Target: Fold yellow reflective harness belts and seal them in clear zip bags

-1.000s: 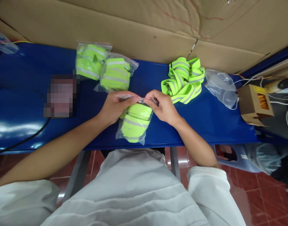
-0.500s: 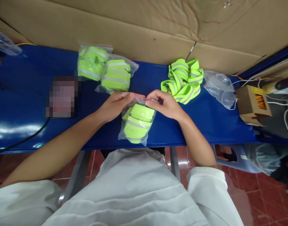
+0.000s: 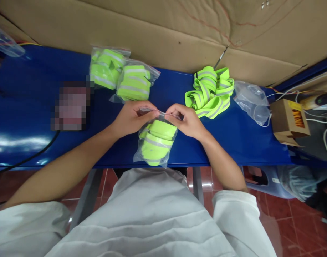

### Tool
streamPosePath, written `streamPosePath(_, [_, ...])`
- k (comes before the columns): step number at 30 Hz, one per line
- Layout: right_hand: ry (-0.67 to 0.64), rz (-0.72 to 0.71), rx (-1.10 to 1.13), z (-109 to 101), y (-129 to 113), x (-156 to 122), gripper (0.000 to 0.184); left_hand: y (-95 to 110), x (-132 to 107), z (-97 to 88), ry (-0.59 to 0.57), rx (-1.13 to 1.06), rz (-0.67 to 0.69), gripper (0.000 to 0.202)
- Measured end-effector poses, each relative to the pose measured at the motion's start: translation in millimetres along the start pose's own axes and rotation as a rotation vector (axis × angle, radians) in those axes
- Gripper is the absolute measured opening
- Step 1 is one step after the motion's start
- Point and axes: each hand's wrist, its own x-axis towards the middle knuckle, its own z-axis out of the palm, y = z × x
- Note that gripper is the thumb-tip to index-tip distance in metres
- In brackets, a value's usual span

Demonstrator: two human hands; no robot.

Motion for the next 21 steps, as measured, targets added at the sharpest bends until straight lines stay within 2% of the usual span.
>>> streamPosePath(2, [-0.019,0.012,0.019,2.5,1.3,0.0,0.036,1.7,1.6,-4.0,-0.067,0.002,-0.027,0.032])
streamPosePath(5, [-0.038,-0.050,-0.003,8.4,-1.1,-1.2,0.028,4.2,2.7,-9.4,-0.203,-0.025,-0.081,0.029])
streamPosePath(7, [-0.036,-0.088,-0.022,10.9,-3.3,-2.1,0.024,4.7,2.0,-10.6,-0.234,-0.014,-0.074,0.028])
streamPosePath(9, [-0.049,-0.052,-0.006,9.9,-3.2,-1.9,0.028,3.1,1.1,-9.7,-0.226,0.013,-0.056,0.029])
streamPosePath(13, [-0.090,0.108,0.079,0.9,4.6,1.1,0.043,-5.5,2.5,-6.9,-0.133,0.123,0.004,0.027])
streamPosePath(17, [-0.055,0.120,0.056,-2.7,8.0,2.7,0.046,-10.8,5.3,-5.6,-0.122,0.202,0.041,0.024])
streamPosePath(21, [-0.049,0.140,0.104,-7.4,2.9,1.6,0.044,-7.6,5.4,-5.0,-0.104,0.199,0.058,0.022])
